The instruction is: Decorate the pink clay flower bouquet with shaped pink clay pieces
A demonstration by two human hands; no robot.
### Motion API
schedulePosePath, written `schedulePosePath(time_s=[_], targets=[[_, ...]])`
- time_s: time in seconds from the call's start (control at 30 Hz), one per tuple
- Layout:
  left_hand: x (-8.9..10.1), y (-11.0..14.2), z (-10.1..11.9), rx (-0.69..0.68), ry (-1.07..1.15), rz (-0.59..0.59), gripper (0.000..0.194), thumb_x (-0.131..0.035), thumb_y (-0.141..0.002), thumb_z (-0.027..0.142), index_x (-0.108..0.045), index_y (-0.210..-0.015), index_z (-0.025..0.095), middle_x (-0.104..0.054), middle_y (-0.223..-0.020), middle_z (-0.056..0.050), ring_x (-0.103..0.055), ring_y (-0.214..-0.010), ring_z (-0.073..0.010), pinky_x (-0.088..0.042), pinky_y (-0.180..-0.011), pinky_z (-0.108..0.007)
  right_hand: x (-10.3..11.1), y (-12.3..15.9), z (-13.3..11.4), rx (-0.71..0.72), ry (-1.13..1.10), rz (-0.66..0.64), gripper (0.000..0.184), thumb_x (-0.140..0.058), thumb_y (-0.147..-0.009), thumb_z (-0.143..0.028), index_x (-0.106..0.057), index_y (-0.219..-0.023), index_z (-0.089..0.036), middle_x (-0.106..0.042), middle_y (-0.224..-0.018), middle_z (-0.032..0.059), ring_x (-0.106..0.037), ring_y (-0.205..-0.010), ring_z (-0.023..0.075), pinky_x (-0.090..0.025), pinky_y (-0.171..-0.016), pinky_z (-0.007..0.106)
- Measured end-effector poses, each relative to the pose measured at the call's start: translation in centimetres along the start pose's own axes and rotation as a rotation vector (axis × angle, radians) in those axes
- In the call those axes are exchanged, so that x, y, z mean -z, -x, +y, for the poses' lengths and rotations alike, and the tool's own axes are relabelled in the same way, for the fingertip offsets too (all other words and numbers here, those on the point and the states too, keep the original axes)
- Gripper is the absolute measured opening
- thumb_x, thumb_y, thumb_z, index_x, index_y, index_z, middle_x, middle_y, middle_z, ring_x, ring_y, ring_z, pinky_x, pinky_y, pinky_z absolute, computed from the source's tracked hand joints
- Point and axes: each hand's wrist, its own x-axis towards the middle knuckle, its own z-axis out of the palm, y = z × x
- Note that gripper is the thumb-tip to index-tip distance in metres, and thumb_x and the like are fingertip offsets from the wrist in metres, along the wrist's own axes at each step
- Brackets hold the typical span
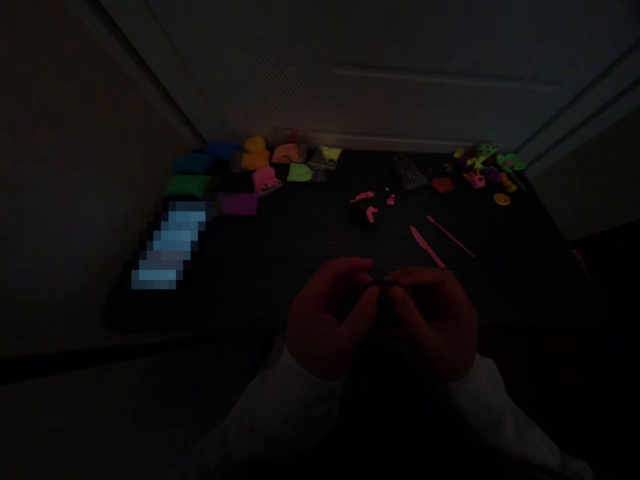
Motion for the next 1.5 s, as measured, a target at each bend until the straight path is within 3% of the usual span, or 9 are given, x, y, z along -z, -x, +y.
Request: schedulePosePath(time_s=[0.2,0.47,0.7,0.83,0.97,1.07,1.27,1.4,1.5], targets=[[-0.1,0.3,-0.3,-0.168,-0.191,0.080,0.028,-0.059,-0.065,0.010,-0.056,-0.091,0.021,-0.060,-0.077,0.002,-0.058,-0.067,-0.0093,-0.049,-0.063,-0.021,-0.3,0.1,0.2,0.150,0.129,0.014,0.025,-0.059,-0.068,-0.009,-0.055,-0.087,-0.024,-0.059,-0.083,-0.0014,-0.056,-0.079,0.0132,-0.045,-0.071,0.029],[0.2,0.4,-0.6,-0.320,-0.304,0.084,0.021,-0.061,-0.065,0.009,-0.056,-0.083,0.020,-0.058,-0.077,0.002,-0.055,-0.069,-0.0087,-0.048,-0.065,-0.022,0.8,0.2,-0.3,0.143,0.076,-0.144,0.028,-0.054,-0.072,-0.010,-0.055,-0.096,-0.023,-0.059,-0.095,0.0007,-0.054,-0.089,0.0136,-0.045,-0.077,0.028],[0.2,0.6,-0.5,-0.309,-0.285,0.046,0.020,-0.059,-0.066,0.010,-0.057,-0.084,0.019,-0.060,-0.079,0.000,-0.056,-0.073,-0.0113,-0.046,-0.065,-0.024,0.4,-0.4,0.1,-0.172,-0.271,-0.092,0.012,-0.057,-0.073,-0.017,-0.058,-0.082,-0.025,-0.064,-0.077,-0.0033,-0.060,-0.073,0.0101,-0.049,-0.067,0.023],[0.3,0.6,-0.3,-0.284,-0.248,0.032,0.020,-0.059,-0.067,0.010,-0.057,-0.084,0.020,-0.060,-0.079,0.001,-0.055,-0.073,-0.0109,-0.046,-0.066,-0.023,0.6,-0.8,0.4,-0.449,-0.523,-0.197,0.007,-0.057,-0.074,-0.027,-0.059,-0.081,-0.024,-0.064,-0.068,-0.0026,-0.061,-0.066,0.0112,-0.050,-0.063,0.025],[0.5,0.5,0.0,-0.256,-0.257,-0.003,0.020,-0.059,-0.066,0.011,-0.058,-0.084,0.020,-0.061,-0.078,0.000,-0.056,-0.071,-0.0115,-0.046,-0.066,-0.024,0.8,-1.0,0.5,-0.593,-0.624,-0.301,0.011,-0.058,-0.072,-0.031,-0.058,-0.077,-0.021,-0.064,-0.063,-0.0013,-0.061,-0.063,0.0136,-0.050,-0.065,0.031],[0.4,0.4,0.2,-0.225,-0.261,0.002,0.017,-0.060,-0.066,0.013,-0.058,-0.082,0.020,-0.061,-0.077,0.001,-0.056,-0.070,-0.0110,-0.046,-0.065,-0.024,0.8,-1.1,0.5,-0.596,-0.568,-0.277,0.011,-0.061,-0.070,-0.030,-0.058,-0.073,-0.021,-0.063,-0.063,-0.0020,-0.060,-0.061,0.0123,-0.049,-0.061,0.027],[0.1,0.1,0.1,-0.145,-0.237,0.042,0.014,-0.060,-0.066,0.015,-0.058,-0.079,0.019,-0.061,-0.072,0.002,-0.056,-0.064,-0.0102,-0.047,-0.062,-0.023,0.5,-1.0,0.5,-0.440,-0.378,-0.182,0.006,-0.063,-0.068,-0.026,-0.059,-0.073,-0.023,-0.063,-0.065,-0.0044,-0.057,-0.061,0.0087,-0.046,-0.058,0.021],[0.7,-0.1,0.2,-0.115,-0.215,-0.027,0.019,-0.058,-0.068,0.015,-0.059,-0.086,0.020,-0.063,-0.075,0.000,-0.058,-0.067,-0.0120,-0.048,-0.063,-0.024,0.5,-0.9,0.3,-0.415,-0.299,-0.170,0.006,-0.061,-0.070,-0.026,-0.059,-0.075,-0.023,-0.063,-0.067,-0.0037,-0.059,-0.063,0.0102,-0.047,-0.059,0.023],[1.5,-0.2,0.2,-0.140,-0.182,-0.152,0.024,-0.053,-0.071,0.012,-0.060,-0.091,0.022,-0.065,-0.080,-0.001,-0.059,-0.072,-0.0127,-0.048,-0.065,-0.024,0.7,-1.0,0.3,-0.438,-0.346,-0.197,0.009,-0.060,-0.071,-0.029,-0.059,-0.075,-0.021,-0.064,-0.067,-0.0020,-0.059,-0.064,0.0116,-0.047,-0.061,0.026]])
